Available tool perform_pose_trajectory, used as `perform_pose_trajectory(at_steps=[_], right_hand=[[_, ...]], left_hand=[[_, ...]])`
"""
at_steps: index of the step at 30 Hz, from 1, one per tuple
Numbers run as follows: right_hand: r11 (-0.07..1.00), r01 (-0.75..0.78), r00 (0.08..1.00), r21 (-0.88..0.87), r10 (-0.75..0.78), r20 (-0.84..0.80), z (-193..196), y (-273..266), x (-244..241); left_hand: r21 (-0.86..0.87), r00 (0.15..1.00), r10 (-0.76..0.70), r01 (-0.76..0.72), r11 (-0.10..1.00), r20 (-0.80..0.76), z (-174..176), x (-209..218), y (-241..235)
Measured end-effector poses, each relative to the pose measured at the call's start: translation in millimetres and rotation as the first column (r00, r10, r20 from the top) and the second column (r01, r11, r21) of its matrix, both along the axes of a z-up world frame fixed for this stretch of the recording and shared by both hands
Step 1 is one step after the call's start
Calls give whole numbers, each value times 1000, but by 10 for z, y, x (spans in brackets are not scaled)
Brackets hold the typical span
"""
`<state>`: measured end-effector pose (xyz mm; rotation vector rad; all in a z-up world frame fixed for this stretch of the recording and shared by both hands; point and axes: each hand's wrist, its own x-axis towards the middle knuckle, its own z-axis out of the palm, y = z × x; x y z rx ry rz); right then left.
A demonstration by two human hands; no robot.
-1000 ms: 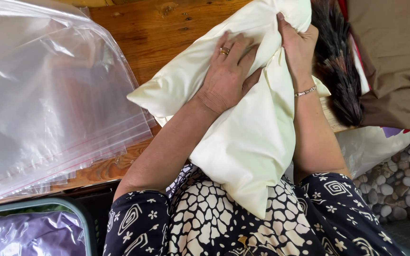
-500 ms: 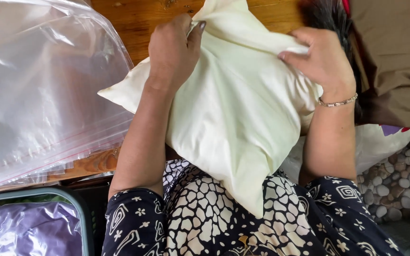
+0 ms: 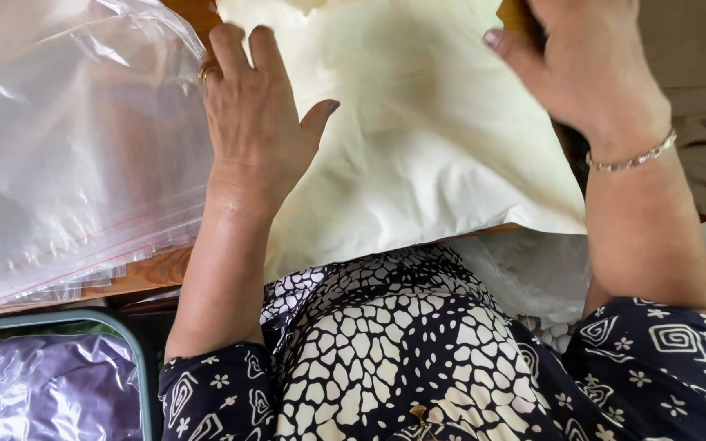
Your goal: Stuffing a pillowcase with fiberfill and cleaning the surface with a lint roller.
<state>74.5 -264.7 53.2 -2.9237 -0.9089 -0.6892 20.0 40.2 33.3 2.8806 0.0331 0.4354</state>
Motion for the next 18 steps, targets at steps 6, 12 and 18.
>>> perform_pose_trajectory(at_steps=[6,12,18], right_hand=[[952,172,728,-252,-296,-619,-448,562,-530],[992,46,930,-119,-86,-358,-798,395,-672],[916,387,715,-102,-368,-595,-771,426,-198]], left_hand=[[-23,960,-190,190,982,-206,-48,239,-296],[-27,774,-205,236,971,-599,-208,387,-612],[223,916,-283,350,910,-284,-907,461,-764]])
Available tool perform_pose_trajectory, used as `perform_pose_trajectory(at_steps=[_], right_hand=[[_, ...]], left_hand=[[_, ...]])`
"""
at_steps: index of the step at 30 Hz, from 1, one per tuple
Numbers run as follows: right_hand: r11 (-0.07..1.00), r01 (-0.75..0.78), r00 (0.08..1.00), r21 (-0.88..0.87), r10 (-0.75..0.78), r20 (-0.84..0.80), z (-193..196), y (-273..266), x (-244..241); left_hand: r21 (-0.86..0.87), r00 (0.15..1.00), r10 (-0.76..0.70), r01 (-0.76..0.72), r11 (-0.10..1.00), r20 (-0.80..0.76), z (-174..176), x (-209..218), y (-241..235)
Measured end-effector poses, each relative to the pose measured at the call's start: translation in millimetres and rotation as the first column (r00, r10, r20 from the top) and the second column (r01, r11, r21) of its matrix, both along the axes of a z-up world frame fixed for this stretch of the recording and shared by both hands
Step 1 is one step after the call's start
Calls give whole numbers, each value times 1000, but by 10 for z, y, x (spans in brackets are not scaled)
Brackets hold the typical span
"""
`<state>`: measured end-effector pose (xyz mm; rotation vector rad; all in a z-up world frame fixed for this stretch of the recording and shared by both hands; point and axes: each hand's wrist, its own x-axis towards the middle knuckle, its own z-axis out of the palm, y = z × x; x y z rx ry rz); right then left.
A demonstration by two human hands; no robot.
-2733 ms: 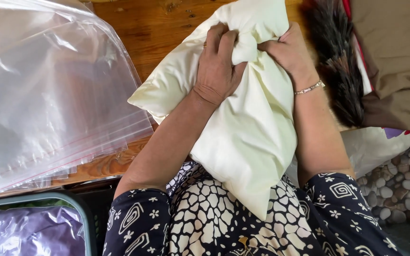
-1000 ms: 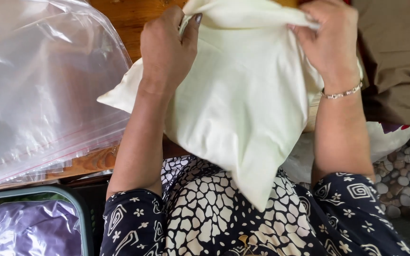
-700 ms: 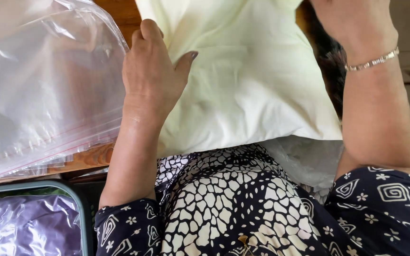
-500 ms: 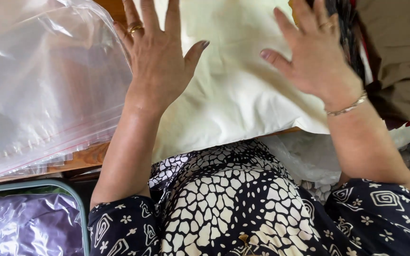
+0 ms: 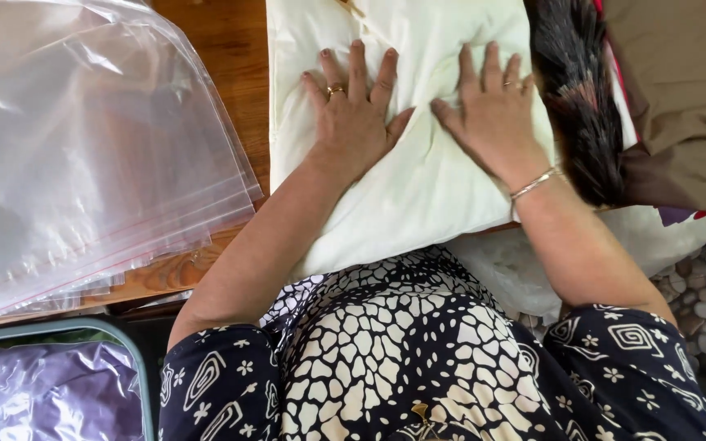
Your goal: Stuffing a pillowcase with fiberfill and cleaning the surface with a lint roller.
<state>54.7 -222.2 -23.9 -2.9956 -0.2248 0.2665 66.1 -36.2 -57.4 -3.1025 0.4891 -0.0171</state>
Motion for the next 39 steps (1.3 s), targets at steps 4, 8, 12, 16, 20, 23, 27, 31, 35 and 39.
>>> perform_pose_trajectory(at_steps=[4,8,12,16,20,23,27,31,35,39], right_hand=[[944,-233,882,-232,306,359,-317,166,-275],[967,-209,964,-145,229,137,68,-10,-249],[998,-20,999,-67,22,26,194,-575,-59],[986,-146,953,-75,161,259,322,-699,-47],[855,-506,773,112,392,499,611,-242,41],[889,-444,871,115,398,287,450,85,334],[978,-206,968,26,208,-139,288,344,590],[969,-134,991,207,132,24,70,18,958],[976,-219,878,13,191,440,2,-622,933],[952,135,901,-276,-3,433,-161,-1249,557]], left_hand=[[-136,996,15,-28,990,-90,123,22,122],[-139,939,42,-95,986,-342,557,-30,290],[-159,946,111,-166,973,-305,272,-22,358],[-157,979,67,-36,987,192,194,-103,260],[-218,941,-262,307,926,213,470,-344,84],[-174,931,-346,324,930,-119,560,-356,7],[-129,949,-291,275,953,-125,444,-295,34],[-116,947,-273,256,960,-170,515,-316,80],[-135,925,-294,268,954,-240,566,-377,152],[-121,920,-295,272,955,-258,581,-368,161]])
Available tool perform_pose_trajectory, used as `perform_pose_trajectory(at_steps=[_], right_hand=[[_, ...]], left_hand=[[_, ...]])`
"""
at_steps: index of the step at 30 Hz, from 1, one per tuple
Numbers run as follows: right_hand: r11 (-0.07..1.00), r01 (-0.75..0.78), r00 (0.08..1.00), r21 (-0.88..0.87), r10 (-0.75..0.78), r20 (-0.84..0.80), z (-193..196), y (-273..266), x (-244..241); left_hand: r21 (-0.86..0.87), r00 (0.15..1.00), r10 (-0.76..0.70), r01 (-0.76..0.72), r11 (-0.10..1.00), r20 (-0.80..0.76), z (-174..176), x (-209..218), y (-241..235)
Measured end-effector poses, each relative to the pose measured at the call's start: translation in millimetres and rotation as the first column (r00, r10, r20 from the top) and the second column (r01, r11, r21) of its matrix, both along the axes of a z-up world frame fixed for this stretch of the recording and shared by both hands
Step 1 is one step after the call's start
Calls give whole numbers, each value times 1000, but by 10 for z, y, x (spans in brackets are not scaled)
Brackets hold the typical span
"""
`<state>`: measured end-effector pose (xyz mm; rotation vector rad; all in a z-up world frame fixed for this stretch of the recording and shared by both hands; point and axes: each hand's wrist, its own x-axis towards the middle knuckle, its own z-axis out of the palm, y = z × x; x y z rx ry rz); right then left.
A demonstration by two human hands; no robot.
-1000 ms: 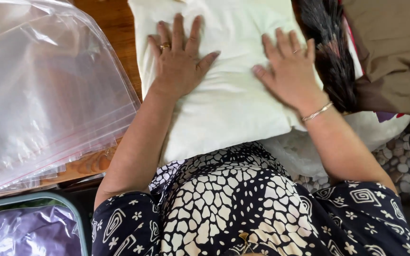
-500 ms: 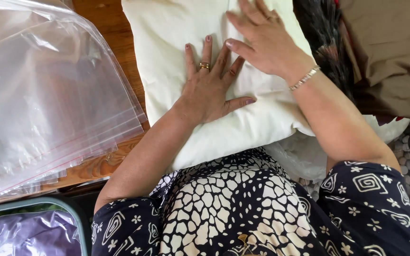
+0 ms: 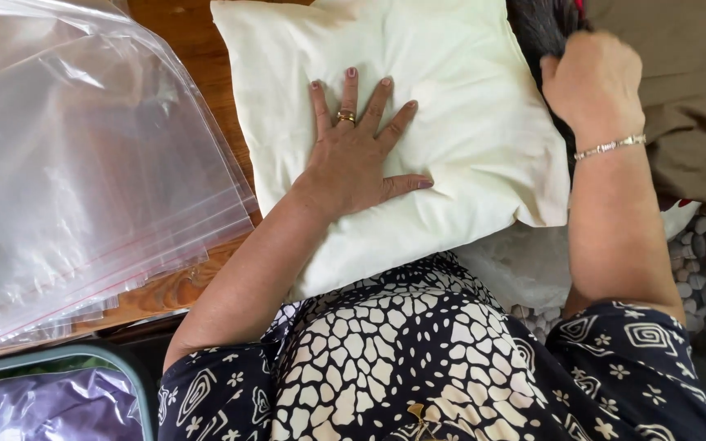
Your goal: Stuffing a pillowcase with fiberfill and cleaning the surface with a lint roller.
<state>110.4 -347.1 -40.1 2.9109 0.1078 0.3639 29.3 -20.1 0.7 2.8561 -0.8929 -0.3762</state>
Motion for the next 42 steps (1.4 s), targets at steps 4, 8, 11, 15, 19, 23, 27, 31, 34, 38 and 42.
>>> perform_pose_trajectory(at_steps=[4,8,11,15,19,23,27,31,34,38,42], right_hand=[[955,137,990,-262,-123,68,-751,-550,-158],[988,132,989,78,-136,58,-644,-638,-233],[926,42,961,374,-140,237,-187,-617,-485],[894,-307,888,326,146,436,610,92,-846],[828,-502,847,251,410,339,738,1134,-986],[858,-441,812,263,506,-290,269,1859,-1122],[926,-374,918,-44,363,-161,71,1309,-550],[982,-35,982,185,68,-175,-132,490,-111],[980,29,983,195,7,-184,-237,105,16],[950,-269,958,158,248,141,166,520,-248],[886,-437,898,153,440,19,393,1539,-901]], left_hand=[[-80,999,11,-9,997,32,-20,3,-20],[-410,978,128,-49,911,167,-265,51,21],[-698,903,267,50,715,337,-450,52,37],[-802,861,349,107,587,370,-431,52,14],[-785,820,398,97,612,412,-452,37,10],[-582,776,406,-62,811,482,-453,-1,32],[-198,922,237,-182,963,306,-380,108,59],[23,976,151,-157,987,158,-194,110,-21],[53,985,140,-146,988,97,-123,68,-19],[94,989,137,-142,985,63,-51,56,-10],[49,988,129,-134,990,83,-191,92,11]])
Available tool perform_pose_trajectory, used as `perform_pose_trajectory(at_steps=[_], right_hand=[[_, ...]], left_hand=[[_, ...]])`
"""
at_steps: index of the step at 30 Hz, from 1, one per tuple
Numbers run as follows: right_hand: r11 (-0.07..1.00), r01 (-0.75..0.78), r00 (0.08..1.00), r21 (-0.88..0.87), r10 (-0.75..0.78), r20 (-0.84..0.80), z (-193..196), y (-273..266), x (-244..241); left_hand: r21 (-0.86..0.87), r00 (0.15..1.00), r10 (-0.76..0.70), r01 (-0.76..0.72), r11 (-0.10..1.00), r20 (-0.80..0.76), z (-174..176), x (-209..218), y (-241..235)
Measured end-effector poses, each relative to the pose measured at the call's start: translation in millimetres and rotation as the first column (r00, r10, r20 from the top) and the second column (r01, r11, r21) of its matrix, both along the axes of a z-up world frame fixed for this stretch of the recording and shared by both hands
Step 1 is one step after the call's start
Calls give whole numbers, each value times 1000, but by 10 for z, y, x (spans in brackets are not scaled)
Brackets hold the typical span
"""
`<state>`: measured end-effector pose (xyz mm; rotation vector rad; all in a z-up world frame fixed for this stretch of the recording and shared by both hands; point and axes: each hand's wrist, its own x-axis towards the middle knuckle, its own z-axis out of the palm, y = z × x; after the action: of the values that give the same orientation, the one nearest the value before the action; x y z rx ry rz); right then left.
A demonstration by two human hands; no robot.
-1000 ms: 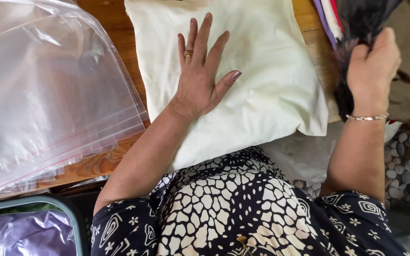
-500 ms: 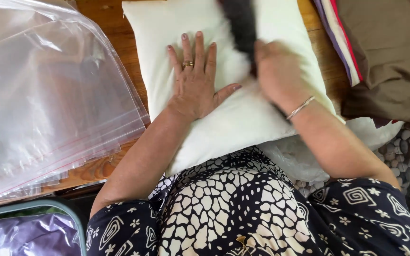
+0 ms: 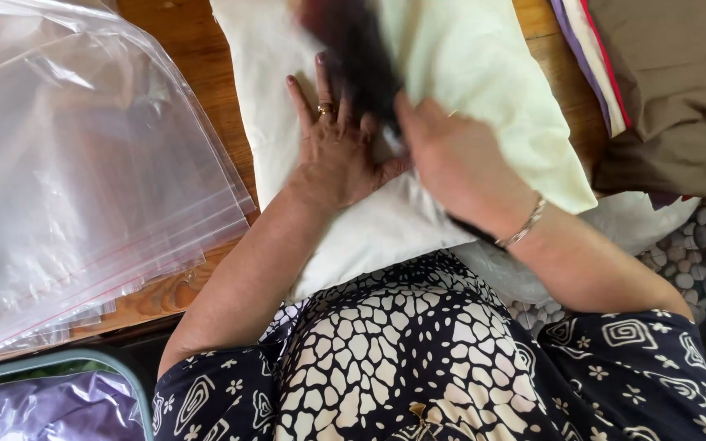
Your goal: Stuffing a pillowcase with fiberfill and cleaning the surface with a lint roller.
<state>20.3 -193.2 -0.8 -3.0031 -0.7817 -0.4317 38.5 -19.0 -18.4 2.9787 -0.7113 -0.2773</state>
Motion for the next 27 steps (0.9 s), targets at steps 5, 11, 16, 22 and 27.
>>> perform_pose_trajectory(at_steps=[5,11,16,22,27], right_hand=[[974,29,1000,-223,-27,14,-498,-566,452],[858,467,824,-215,-511,-245,-497,-1519,705],[780,545,812,309,-397,-429,-460,-1815,437],[661,528,835,533,-292,-466,-400,-1569,167],[559,595,775,577,-210,-596,-261,-1233,-63]], left_hand=[[16,997,39,-38,999,-60,116,-21,2],[-83,998,46,-49,995,-45,-13,-2,54],[-204,989,27,-57,977,-147,244,-78,114],[-33,979,-165,162,986,-123,339,-525,-167],[122,976,-215,217,968,-35,226,-470,-240]])
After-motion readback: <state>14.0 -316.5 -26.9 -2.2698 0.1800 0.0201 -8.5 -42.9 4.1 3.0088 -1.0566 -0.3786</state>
